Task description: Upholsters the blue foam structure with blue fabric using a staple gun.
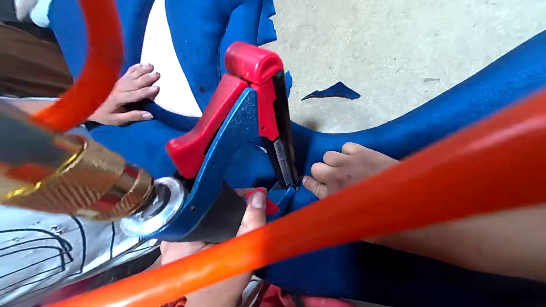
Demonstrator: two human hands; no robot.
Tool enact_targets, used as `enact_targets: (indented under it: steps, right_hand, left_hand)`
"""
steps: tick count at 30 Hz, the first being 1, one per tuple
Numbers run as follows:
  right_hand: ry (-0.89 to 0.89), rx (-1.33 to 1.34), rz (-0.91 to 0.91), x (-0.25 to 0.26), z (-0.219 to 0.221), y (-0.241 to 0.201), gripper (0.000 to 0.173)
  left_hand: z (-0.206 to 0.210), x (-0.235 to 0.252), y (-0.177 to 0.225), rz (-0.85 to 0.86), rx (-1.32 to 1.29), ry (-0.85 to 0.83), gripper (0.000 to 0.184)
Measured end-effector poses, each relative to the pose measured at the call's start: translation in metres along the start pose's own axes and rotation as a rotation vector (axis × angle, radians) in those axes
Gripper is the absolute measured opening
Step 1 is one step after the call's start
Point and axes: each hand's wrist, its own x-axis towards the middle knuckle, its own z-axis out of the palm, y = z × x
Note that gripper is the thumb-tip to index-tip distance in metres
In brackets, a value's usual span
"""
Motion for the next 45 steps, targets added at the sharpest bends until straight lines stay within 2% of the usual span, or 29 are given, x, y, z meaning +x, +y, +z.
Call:
enact_targets:
  steps: [3,10,13,26,30,33,34,36,37,38,39,40,41,42,45]
  right_hand:
    - [-0.077,0.012,0.002,-0.005,-0.012,0.000,0.034]
    - [0.020,-0.013,-0.008,0.001,0.002,0.001,0.033]
    - [0.016,-0.015,-0.009,0.002,0.002,0.001,0.032]
    - [0.049,0.032,-0.019,0.000,0.002,0.001,0.032]
    - [0.019,-0.029,-0.061,-0.004,-0.011,0.000,0.032]
    - [-0.033,-0.065,-0.045,-0.003,-0.012,-0.001,0.028]
    - [0.050,-0.059,-0.026,-0.002,0.007,-0.001,0.027]
    - [0.406,-0.013,0.003,0.007,0.075,0.005,0.023]
    - [0.497,-0.013,0.017,0.010,0.091,0.006,0.022]
    - [0.486,-0.008,0.034,0.010,0.087,0.003,0.022]
    - [0.350,-0.004,0.071,0.007,0.061,-0.005,0.022]
    - [0.046,0.000,0.144,0.005,0.016,-0.019,0.026]
    - [-0.100,0.041,0.209,0.008,-0.009,-0.030,0.030]
    - [-0.117,0.080,0.276,0.010,-0.015,-0.040,0.031]
    - [0.062,0.135,0.475,0.011,-0.002,-0.069,0.029]
  left_hand:
    - [0.005,-0.001,0.002,0.017,-0.032,0.009,0.026]
    - [0.007,-0.001,0.002,0.055,-0.048,0.001,0.021]
    - [0.005,-0.001,0.001,0.040,0.006,0.012,0.025]
    - [0.008,0.003,0.004,0.008,-0.112,-0.024,0.021]
    - [0.004,0.003,0.000,0.027,-0.046,-0.025,0.018]
    - [0.000,0.002,-0.001,-0.002,0.026,-0.001,0.024]
    - [-0.004,0.000,-0.003,-0.021,0.016,0.000,0.026]
    - [-0.018,-0.002,-0.011,-0.046,-0.042,-0.013,0.028]
    - [-0.027,-0.002,-0.016,-0.048,-0.070,-0.020,0.029]
    - [-0.036,-0.001,-0.022,-0.052,-0.087,-0.023,0.029]
    - [-0.045,0.001,-0.027,-0.055,-0.098,-0.036,0.029]
    - [-0.054,0.004,-0.032,-0.059,-0.102,-0.062,0.029]
    - [-0.062,0.008,-0.036,-0.063,-0.109,-0.101,0.027]
    - [-0.071,0.015,-0.042,-0.083,-0.116,-0.151,0.028]
    - [-0.090,0.044,-0.059,-0.237,-0.260,-0.345,0.038]
